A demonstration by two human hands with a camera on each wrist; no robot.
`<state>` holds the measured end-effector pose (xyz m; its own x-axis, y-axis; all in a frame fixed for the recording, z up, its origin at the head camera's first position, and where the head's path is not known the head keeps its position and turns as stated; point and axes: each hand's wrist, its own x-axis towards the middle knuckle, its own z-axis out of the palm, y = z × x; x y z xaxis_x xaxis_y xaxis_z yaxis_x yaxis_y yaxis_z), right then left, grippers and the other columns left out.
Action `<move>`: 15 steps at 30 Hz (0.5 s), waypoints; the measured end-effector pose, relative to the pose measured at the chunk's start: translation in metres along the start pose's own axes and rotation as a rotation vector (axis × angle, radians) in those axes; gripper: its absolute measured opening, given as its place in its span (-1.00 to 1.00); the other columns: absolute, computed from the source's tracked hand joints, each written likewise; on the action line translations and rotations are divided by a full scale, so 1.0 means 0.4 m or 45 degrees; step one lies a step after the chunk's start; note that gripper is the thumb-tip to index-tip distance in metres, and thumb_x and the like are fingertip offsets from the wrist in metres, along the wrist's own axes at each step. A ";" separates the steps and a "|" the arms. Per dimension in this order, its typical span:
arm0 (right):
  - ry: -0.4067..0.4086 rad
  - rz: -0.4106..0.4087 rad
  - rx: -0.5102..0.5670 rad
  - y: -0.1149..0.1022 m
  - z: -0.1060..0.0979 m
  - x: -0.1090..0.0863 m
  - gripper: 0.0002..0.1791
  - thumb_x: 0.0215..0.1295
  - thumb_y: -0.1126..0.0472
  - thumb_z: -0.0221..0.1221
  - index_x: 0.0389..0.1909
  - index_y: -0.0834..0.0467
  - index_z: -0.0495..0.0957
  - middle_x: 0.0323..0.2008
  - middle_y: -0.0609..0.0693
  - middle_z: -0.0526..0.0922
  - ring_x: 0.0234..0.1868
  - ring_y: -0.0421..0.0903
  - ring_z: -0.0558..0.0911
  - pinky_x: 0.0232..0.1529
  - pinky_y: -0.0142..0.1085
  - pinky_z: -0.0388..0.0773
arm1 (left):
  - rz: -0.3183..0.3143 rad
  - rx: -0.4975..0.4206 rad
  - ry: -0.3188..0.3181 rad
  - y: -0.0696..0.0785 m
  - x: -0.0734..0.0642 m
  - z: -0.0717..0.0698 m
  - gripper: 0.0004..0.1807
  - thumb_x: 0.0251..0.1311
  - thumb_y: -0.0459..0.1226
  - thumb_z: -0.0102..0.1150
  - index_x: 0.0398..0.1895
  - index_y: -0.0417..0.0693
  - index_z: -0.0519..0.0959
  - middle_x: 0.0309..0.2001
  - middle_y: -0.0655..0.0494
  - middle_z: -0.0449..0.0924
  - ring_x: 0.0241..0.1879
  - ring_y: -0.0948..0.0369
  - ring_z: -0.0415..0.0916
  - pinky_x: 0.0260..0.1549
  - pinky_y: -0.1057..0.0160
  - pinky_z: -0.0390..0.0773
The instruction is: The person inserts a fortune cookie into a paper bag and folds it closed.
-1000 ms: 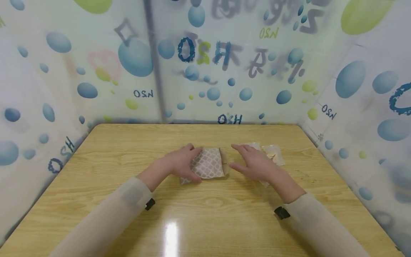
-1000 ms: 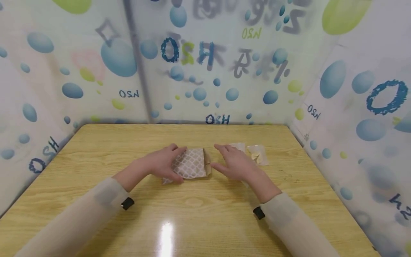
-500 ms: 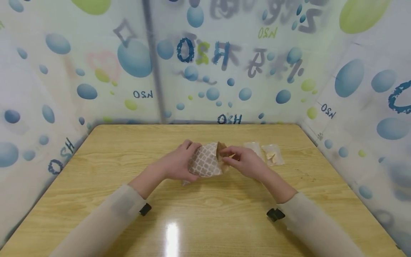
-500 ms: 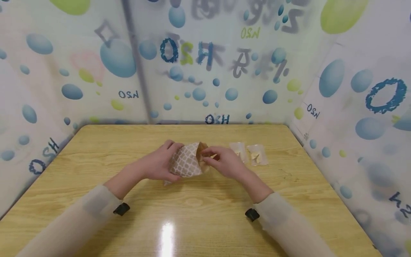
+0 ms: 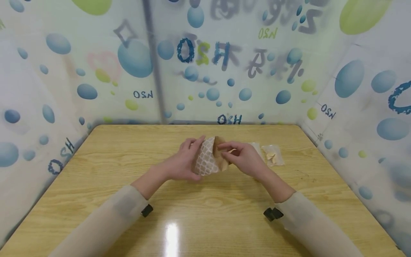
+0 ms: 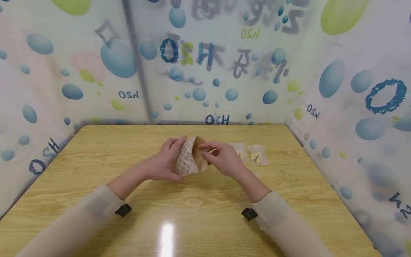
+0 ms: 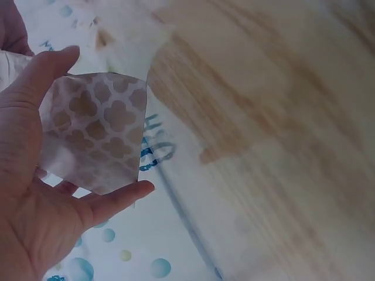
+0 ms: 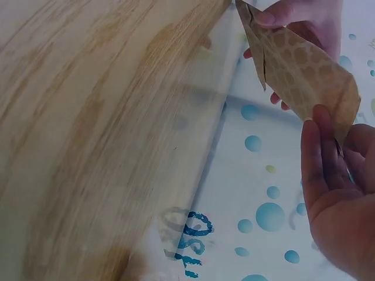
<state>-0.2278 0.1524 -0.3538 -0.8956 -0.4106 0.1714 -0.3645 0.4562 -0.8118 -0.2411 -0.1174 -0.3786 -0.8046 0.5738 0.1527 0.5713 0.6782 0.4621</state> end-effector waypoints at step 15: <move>0.028 0.092 -0.079 -0.016 -0.002 -0.005 -0.73 0.46 0.07 0.22 0.10 -0.06 0.70 -0.01 -0.09 0.74 -0.29 -0.08 0.71 -0.27 -0.14 0.69 | 0.022 -0.059 0.048 -0.002 -0.012 -0.013 0.21 -0.21 -0.21 0.58 0.54 0.09 0.02 0.26 -0.09 0.11 0.20 0.01 0.21 0.19 -0.03 0.49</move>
<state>-0.2238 0.1511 -0.3483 -0.9252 -0.3578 0.1262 -0.3131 0.5322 -0.7865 -0.2386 -0.1229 -0.3751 -0.8006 0.5671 0.1934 0.5780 0.6460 0.4986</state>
